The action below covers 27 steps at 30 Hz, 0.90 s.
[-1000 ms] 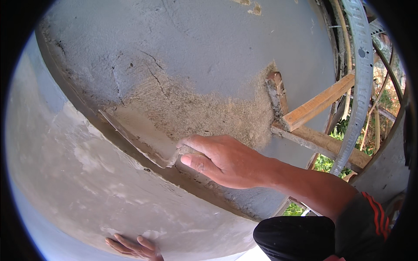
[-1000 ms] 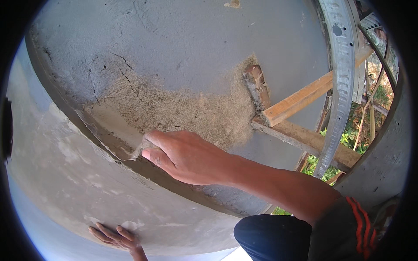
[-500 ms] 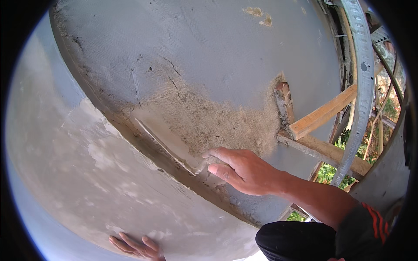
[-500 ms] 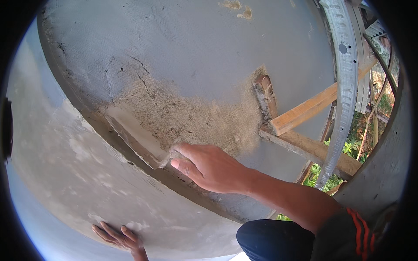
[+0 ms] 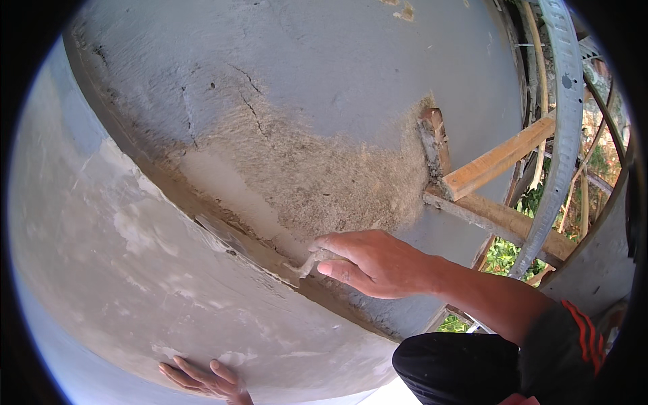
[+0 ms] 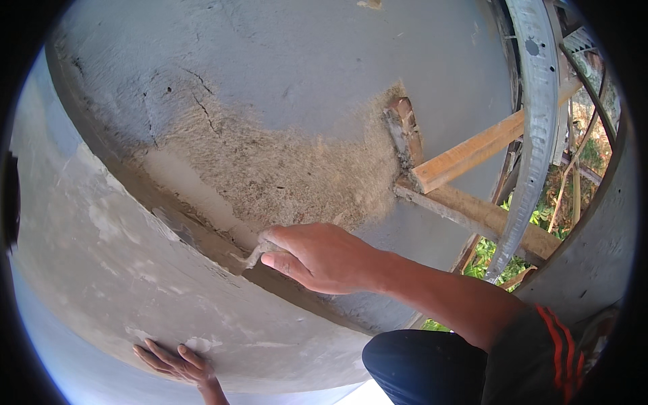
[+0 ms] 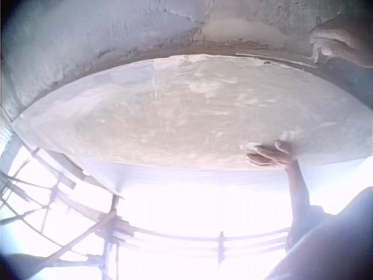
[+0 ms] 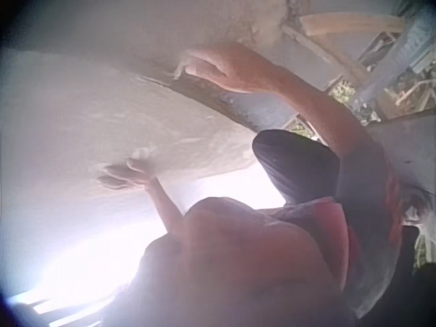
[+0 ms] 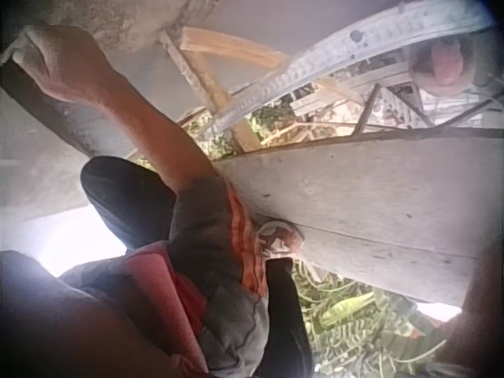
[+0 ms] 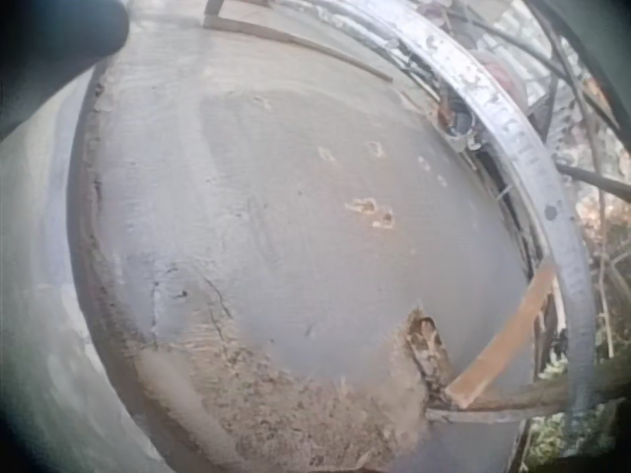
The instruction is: The person applies and smooths cement plaster on a curved wall using a trowel and a float. They repeatedly scoop material from a bucket, spread it on the surface, and level it with the float.
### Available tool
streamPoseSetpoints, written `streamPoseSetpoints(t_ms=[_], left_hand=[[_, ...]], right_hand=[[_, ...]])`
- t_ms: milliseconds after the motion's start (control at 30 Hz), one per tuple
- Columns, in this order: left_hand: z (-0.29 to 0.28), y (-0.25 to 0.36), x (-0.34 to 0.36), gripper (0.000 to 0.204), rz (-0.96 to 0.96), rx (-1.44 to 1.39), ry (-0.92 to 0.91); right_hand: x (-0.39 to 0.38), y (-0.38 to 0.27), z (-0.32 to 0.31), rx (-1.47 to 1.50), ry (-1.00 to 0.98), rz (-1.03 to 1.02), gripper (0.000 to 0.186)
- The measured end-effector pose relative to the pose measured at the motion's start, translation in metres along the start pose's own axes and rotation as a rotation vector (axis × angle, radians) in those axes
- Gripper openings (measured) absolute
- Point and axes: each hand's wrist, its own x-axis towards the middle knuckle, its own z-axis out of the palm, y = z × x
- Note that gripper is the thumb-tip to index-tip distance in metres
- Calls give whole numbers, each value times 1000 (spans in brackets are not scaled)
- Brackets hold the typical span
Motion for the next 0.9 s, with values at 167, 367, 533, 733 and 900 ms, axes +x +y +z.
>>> streamPoseSetpoints(t_ms=[167,367,533,733,900], left_hand=[[0,0,-1,72,-4,12,5],[1,0,-3,73,6,16,19],[-2,6,5,72,4,20,12],[-1,1,-2,71,5,21,13],[2,1,2,71,4,13,17]], right_hand=[[-44,11,2,-31,185,32,51],[-7,-27,-30,-356,331,22,41],[3,-46,-21,-441,353,-55,44],[4,-62,-8,-601,292,-28,44],[-13,-64,-3,-674,241,28,45]])
